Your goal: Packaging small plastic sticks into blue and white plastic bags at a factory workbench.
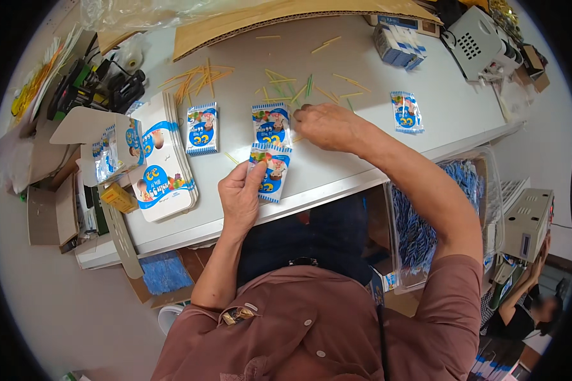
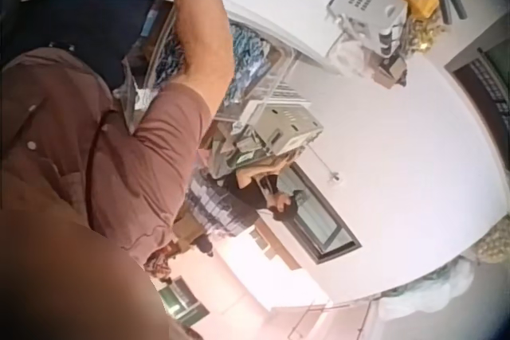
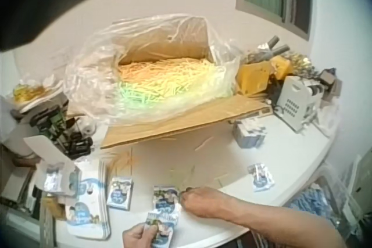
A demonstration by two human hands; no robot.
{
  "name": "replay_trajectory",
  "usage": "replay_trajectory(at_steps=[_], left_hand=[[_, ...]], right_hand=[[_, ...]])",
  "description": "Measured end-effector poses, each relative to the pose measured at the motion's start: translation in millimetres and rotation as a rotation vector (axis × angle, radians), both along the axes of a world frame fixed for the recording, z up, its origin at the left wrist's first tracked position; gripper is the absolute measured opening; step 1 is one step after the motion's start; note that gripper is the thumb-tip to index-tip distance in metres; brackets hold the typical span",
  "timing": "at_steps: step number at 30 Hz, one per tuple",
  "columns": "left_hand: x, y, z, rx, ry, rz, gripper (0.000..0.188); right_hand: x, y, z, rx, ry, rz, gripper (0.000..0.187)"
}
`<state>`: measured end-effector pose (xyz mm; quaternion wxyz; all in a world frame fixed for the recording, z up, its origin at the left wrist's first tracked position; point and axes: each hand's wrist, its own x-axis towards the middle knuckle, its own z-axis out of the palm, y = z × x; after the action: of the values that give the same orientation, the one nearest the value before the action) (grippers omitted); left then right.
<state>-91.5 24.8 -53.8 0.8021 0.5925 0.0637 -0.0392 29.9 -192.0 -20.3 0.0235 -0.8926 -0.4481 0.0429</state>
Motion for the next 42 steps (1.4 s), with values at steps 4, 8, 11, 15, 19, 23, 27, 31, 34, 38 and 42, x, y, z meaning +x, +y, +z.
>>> replay_trajectory(at_steps=[4,8,11,15,19,23,27,31,34,38,42], left_hand=[[-2,-2,-1,-0.017,-0.032,-0.040,0.026],[-5,0,7,0.016,-0.050,-0.080,0.027],[-4,-2,5,0.028,-0.043,-0.102,0.028],[-4,2,-3,0.037,-0.017,-0.179,0.026],[-2,-6,4,0.054,-0.030,-0.221,0.025],[-3,-14,6,0.017,-0.037,-0.247,0.025],[-7,-19,9,-0.003,-0.045,-0.230,0.024],[-8,-21,7,-0.022,-0.032,-0.231,0.024],[-8,-24,4,-0.027,-0.044,-0.228,0.024],[-5,-30,5,-0.008,-0.049,-0.183,0.023],[0,-46,12,-0.089,-0.048,-0.133,0.018]], right_hand=[[2,-2,-9,-0.089,0.072,-0.060,0.011],[-9,-18,-6,0.145,0.115,-0.181,0.012],[-29,-28,-4,0.843,0.449,-0.618,0.016],[-58,-3,23,1.547,0.639,-0.722,0.024],[-76,10,27,1.733,0.614,-0.650,0.032],[-87,15,24,1.703,0.571,-0.604,0.029],[-95,12,11,1.567,0.661,-0.623,0.020],[-99,5,4,1.358,0.569,-0.568,0.019],[-102,3,3,1.112,0.283,-0.454,0.023],[-104,-1,15,1.001,0.133,-0.282,0.027],[-107,-15,16,1.493,0.819,-0.663,0.028]])
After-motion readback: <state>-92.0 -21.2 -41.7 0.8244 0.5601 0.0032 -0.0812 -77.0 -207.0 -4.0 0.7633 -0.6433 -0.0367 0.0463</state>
